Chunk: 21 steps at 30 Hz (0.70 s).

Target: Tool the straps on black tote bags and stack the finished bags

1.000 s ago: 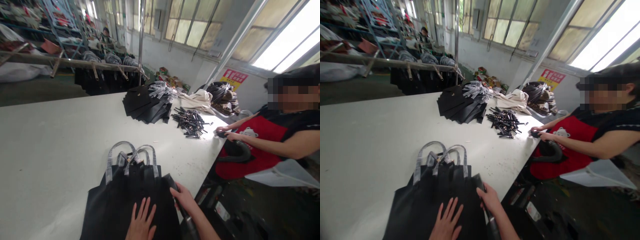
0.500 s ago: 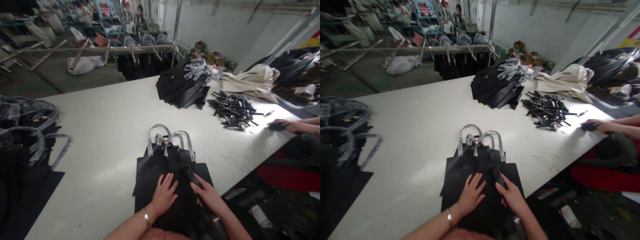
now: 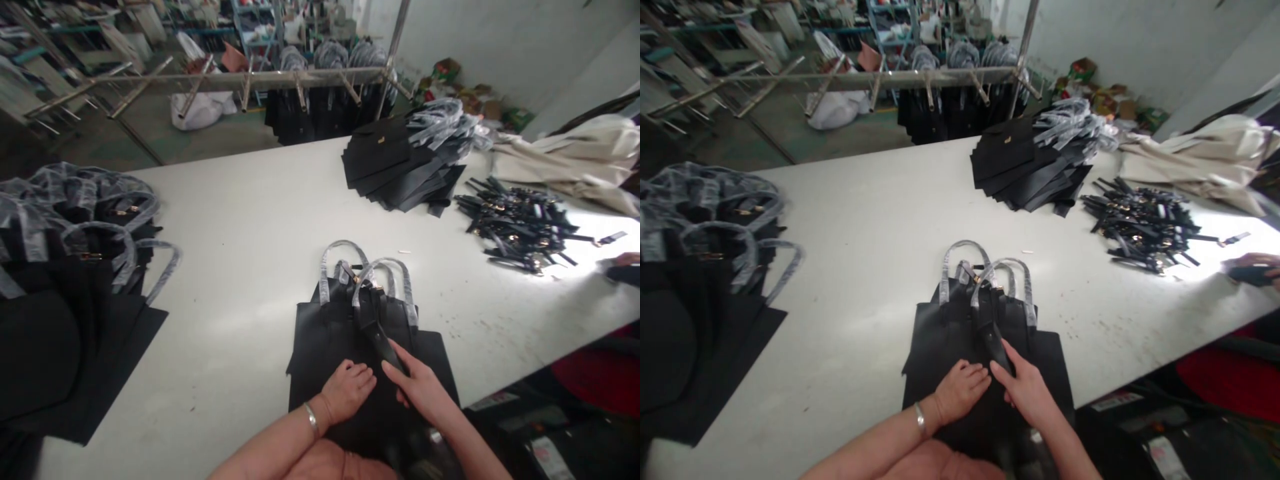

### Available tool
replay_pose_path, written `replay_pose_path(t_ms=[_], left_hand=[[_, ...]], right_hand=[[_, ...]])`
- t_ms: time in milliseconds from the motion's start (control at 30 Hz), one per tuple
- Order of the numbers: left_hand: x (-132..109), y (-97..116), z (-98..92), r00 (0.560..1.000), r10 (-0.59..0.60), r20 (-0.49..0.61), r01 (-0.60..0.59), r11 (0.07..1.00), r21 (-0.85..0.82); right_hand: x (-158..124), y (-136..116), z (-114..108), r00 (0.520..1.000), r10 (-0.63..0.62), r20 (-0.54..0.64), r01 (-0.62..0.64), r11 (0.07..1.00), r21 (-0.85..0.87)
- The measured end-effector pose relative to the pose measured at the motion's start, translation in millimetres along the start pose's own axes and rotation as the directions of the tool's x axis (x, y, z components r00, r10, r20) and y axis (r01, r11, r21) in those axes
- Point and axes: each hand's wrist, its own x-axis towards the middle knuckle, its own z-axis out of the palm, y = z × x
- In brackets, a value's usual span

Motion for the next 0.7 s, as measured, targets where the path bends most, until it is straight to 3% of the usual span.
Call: replay_pose_path(t_ms=[167,333,433,567,700], left_hand=[[1,-2,12.6,0.999,0.004,0.04,-0.001,0.996,-0.089],[8,-1,11.7,0.997,-0.005,0.076,0.015,0.991,-0.133],[11,0,6.9,0.998,-0.042,0.054,0.05,0.985,-0.162],[17,8,7.1,0.984,-0.081,0.158,0.124,0.951,-0.285],[22,17,4.3,0.982,-0.094,0.163,0.14,0.944,-0.298]], right_hand=[[1,-7,27,0.98,0.004,0.199,0.009,0.998,-0.065],[27,-44,52,0.987,-0.085,0.139,0.108,0.98,-0.165],[35,-53,53,0.982,-0.144,0.125,0.165,0.971,-0.175],[27,-42,45,0.97,-0.079,0.228,0.122,0.976,-0.18],[29,-44,49,0.963,-0.09,0.254,0.148,0.964,-0.219]])
